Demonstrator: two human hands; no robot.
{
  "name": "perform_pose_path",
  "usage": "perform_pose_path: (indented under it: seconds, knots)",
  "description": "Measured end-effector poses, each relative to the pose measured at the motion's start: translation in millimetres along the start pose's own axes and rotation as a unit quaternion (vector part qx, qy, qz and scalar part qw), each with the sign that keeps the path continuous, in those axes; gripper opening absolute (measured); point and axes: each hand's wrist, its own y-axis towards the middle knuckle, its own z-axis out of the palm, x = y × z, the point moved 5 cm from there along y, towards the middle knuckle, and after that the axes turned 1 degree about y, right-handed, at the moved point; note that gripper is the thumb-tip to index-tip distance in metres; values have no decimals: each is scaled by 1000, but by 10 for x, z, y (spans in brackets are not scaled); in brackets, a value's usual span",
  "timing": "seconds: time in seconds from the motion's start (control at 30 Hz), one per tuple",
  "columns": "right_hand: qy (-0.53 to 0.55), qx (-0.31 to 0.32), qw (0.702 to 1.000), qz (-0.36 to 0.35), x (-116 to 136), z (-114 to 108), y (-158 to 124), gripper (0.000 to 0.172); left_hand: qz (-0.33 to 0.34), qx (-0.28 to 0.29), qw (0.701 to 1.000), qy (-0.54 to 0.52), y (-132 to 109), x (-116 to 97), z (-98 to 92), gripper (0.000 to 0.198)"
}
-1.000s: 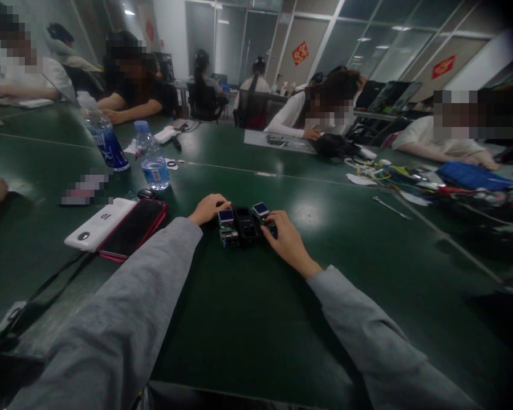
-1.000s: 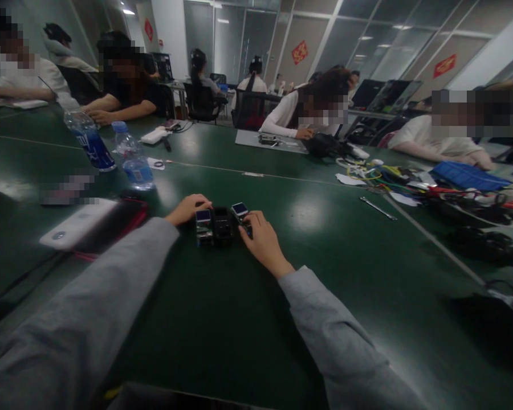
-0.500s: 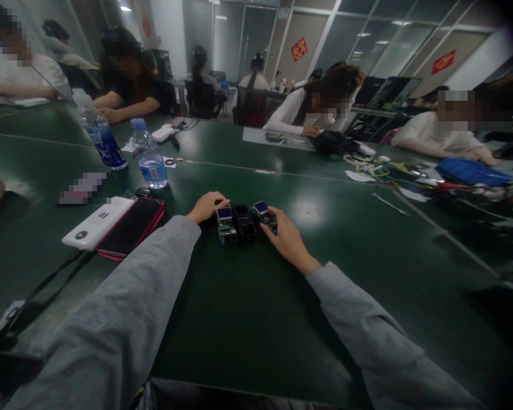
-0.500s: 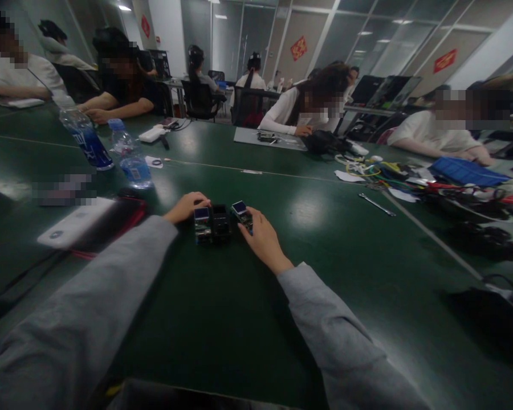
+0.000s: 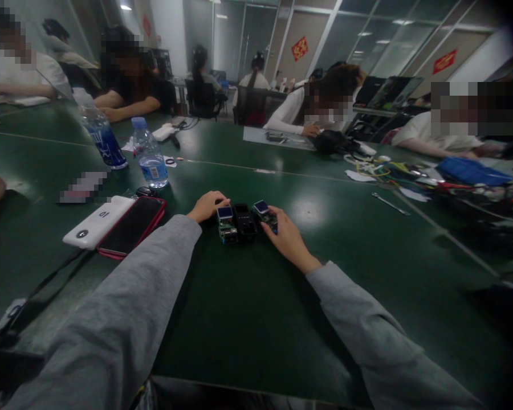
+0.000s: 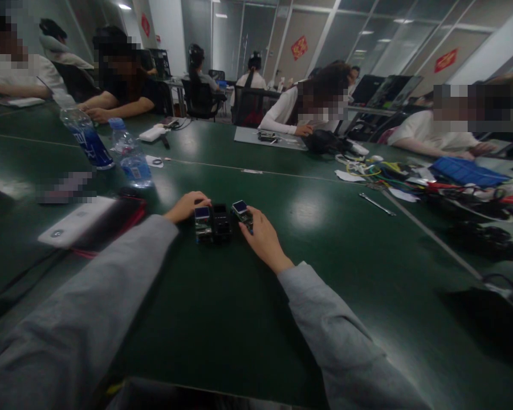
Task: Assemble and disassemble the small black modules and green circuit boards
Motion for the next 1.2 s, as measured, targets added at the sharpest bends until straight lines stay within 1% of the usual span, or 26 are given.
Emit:
perform_pose_path:
  seconds: [0.3, 0.67, 0.9, 1.2]
  knots:
    - [-1, 11, 1000, 10, 63, -41, 5, 49, 3, -1, 1000, 0, 1, -6, -4, 39]
    - [-2, -8, 1000, -8, 27, -12, 8, 48, 3, -2, 1000, 2, 1, -5, 2, 38]
    - [-7, -2, 1000, -2, 19, -4, 17, 49, -3, 2, 1000, -2, 14, 34, 14, 38]
    - [0, -3, 1000, -7, 19, -1, 13, 48, -5, 5, 1000, -1, -12, -27, -17, 38]
